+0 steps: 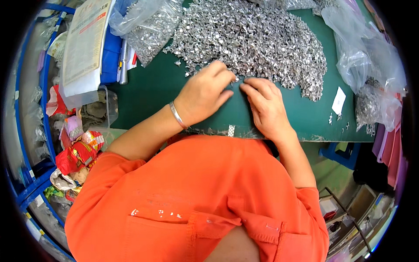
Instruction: The person sorts small silver metal pieces on a green workbench, picking them up one by one and placing them into a separate pile. The person occasionally pauses to adjust the pile or reposition items.
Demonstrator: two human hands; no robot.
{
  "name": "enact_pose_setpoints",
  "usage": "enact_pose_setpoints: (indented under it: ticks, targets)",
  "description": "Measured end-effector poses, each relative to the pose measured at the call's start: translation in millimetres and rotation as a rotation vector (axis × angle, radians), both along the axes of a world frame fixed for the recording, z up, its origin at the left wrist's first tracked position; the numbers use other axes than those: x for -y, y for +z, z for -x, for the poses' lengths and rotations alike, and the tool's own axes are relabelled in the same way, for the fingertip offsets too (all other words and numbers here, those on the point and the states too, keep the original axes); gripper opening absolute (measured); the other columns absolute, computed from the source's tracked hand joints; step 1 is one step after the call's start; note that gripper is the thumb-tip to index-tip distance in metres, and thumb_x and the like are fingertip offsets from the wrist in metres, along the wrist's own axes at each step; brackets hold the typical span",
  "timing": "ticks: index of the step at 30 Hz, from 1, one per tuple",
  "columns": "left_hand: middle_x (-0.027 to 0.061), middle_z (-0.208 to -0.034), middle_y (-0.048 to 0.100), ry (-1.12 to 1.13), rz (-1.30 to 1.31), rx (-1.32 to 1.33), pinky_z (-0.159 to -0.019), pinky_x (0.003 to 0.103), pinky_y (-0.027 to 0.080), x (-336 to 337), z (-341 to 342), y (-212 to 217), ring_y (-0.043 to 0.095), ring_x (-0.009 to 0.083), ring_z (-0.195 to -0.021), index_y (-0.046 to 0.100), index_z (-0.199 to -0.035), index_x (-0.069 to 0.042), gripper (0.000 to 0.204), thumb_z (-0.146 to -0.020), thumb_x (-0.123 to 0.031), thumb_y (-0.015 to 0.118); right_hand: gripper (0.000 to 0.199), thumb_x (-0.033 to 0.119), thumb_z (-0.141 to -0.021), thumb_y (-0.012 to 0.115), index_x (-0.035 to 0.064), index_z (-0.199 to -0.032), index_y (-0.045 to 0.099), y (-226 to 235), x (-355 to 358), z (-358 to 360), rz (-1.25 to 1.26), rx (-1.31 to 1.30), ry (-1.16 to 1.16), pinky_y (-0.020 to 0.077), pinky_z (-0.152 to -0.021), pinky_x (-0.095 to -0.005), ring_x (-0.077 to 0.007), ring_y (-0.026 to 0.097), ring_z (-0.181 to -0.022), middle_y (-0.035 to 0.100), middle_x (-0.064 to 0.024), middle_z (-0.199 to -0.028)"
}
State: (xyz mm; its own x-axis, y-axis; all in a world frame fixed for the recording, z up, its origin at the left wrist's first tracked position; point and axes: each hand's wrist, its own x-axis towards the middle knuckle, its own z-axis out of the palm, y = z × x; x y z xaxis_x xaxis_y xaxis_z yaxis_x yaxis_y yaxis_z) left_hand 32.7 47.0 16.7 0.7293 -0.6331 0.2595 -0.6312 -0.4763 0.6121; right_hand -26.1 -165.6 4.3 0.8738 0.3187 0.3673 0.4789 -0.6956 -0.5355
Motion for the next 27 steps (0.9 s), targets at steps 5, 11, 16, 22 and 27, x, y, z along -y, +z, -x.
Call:
enact_pose_setpoints:
  ticks: [5,11,16,22,27]
  targets:
    - [0.0120,-0.110,0.059,0.036,0.004,-0.055,-0.085,0.037,0.051,-14.8,14.0,3.7,0.061,0.0305,-0.101,0.066,-0.111,-0.004,0.037,-0.077,-0.009,0.080,0.032,-0.010,-0.079,0.061,0.0016,-0.108,0.069,-6.7,23.1,20.5,-0.120,0.047,-0.229,0.0495,-0.087,-0.0396,-0.0328,0.061,-0.098,0.066,-0.0136,-0.107]
    - [0.0119,-0.102,0.065,-0.095,0.122,-0.046,-0.082,0.036,0.054,1.2,16.2,-18.2,0.066,0.0302,-0.094,0.069,-0.101,-0.002,0.017,-0.084,0.000,0.071,0.021,0.002,-0.080,0.074,0.0050,-0.100,0.070,-7.4,12.3,37.5,-0.147,-0.006,-0.230,0.0476,-0.080,-0.0387,-0.0299,0.060,-0.090,0.066,-0.0088,-0.096]
    - [0.0116,-0.101,0.066,-0.050,0.264,-0.096,-0.077,0.032,0.056,17.3,3.7,-16.4,0.070,0.0247,-0.087,0.069,-0.101,-0.001,0.014,-0.089,0.004,0.063,0.019,0.006,-0.080,0.077,0.0077,-0.098,0.070,-12.7,7.7,30.2,-0.012,0.037,-0.284,0.0456,-0.079,-0.0390,-0.0278,0.059,-0.090,0.065,-0.0062,-0.096]
    - [0.0096,-0.096,0.064,-0.133,0.186,-0.138,-0.067,0.030,0.052,6.6,12.9,-8.0,0.062,0.0200,-0.073,0.070,-0.105,-0.003,0.025,-0.082,-0.008,0.079,0.018,-0.001,-0.078,0.075,0.0048,-0.094,0.069,-8.3,13.0,46.7,-0.093,0.145,-0.216,0.0479,-0.075,-0.0386,-0.0268,0.062,-0.085,0.065,-0.0067,-0.092]
    - [0.0095,-0.098,0.064,-0.180,0.147,-0.070,-0.074,0.035,0.053,15.3,22.7,-19.1,0.064,0.0276,-0.087,0.067,-0.093,-0.003,0.014,-0.081,-0.004,0.075,0.015,-0.003,-0.081,0.073,0.0039,-0.094,0.070,-4.4,13.7,52.8,-0.209,0.015,-0.193,0.0517,-0.078,-0.0383,-0.0284,0.065,-0.088,0.068,-0.0093,-0.095]
